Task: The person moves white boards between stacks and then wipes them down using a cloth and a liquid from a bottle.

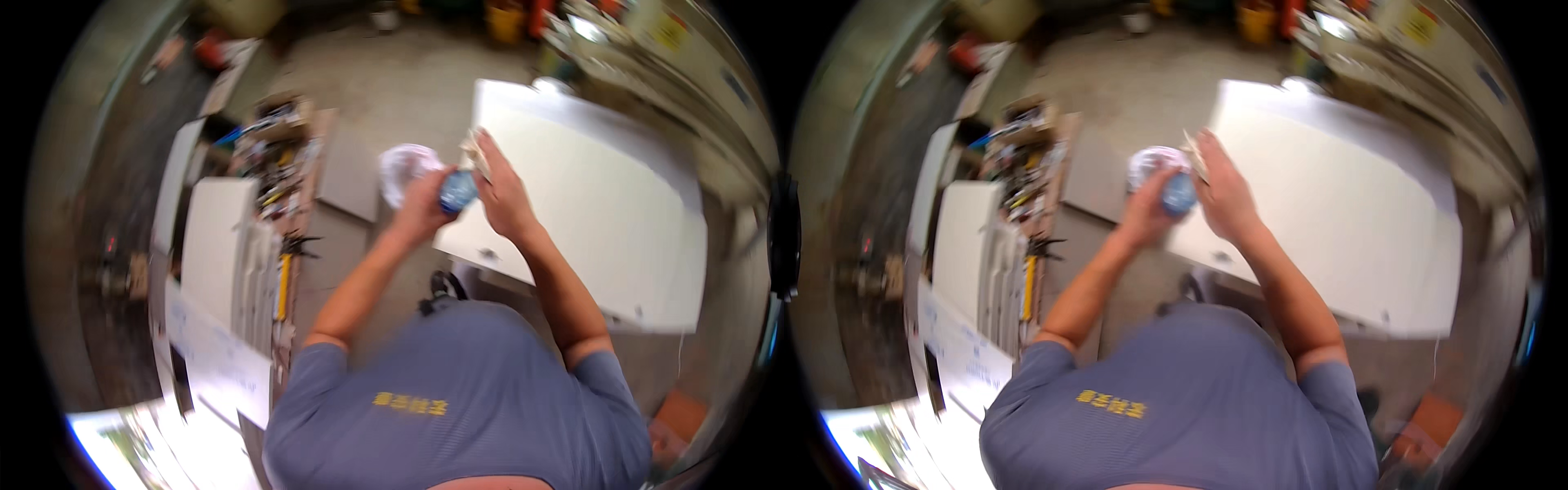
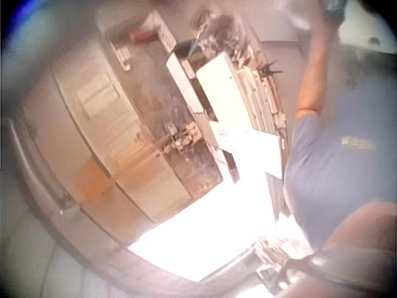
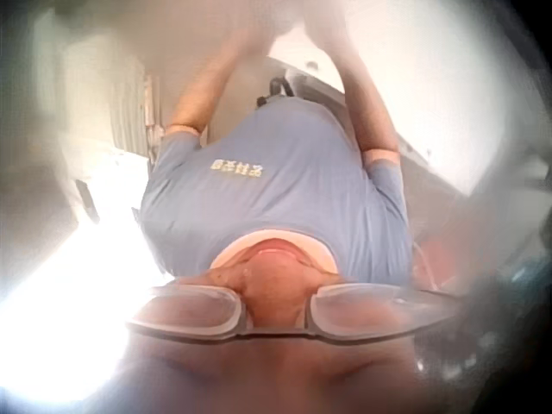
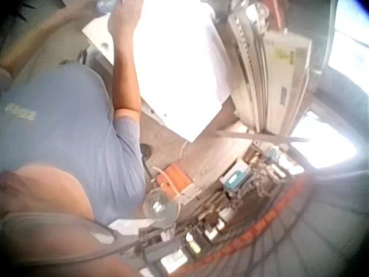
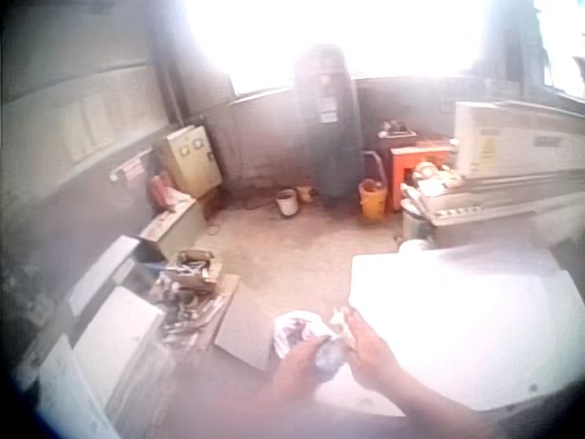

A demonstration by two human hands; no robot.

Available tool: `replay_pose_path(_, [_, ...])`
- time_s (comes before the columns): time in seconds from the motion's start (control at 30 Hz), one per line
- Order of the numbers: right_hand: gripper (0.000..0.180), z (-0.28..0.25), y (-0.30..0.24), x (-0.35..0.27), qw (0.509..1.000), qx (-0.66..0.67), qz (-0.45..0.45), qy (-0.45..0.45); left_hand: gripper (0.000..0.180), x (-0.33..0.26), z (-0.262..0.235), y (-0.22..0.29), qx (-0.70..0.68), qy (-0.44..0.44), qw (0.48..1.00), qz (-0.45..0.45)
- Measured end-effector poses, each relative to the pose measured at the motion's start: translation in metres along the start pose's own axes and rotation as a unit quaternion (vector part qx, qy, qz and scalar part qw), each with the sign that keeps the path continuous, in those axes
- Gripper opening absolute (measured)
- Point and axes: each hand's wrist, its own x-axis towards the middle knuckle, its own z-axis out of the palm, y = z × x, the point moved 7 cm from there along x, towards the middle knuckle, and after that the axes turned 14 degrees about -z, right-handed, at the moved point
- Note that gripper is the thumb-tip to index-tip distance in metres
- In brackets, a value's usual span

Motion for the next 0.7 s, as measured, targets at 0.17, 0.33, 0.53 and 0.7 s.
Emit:
replay_pose_path(0.17, [0.066,0.091,-0.070,0.049,0.982,-0.069,-0.101,-0.143,0.075,-0.032,-0.044,-0.084,-0.008,0.182,0.982,-0.040])
replay_pose_path(0.33, [0.064,0.187,-0.097,0.064,0.972,-0.011,-0.158,-0.175,0.078,-0.084,-0.106,-0.140,0.010,0.313,0.946,-0.084])
replay_pose_path(0.53, [0.060,0.258,-0.112,0.086,0.964,0.049,-0.145,-0.219,0.080,-0.101,-0.151,-0.194,0.052,0.320,0.935,-0.144])
replay_pose_path(0.7, [0.046,0.303,-0.044,0.087,0.867,0.423,0.217,-0.148,0.075,-0.108,-0.192,-0.225,0.022,0.317,0.922,-0.219])
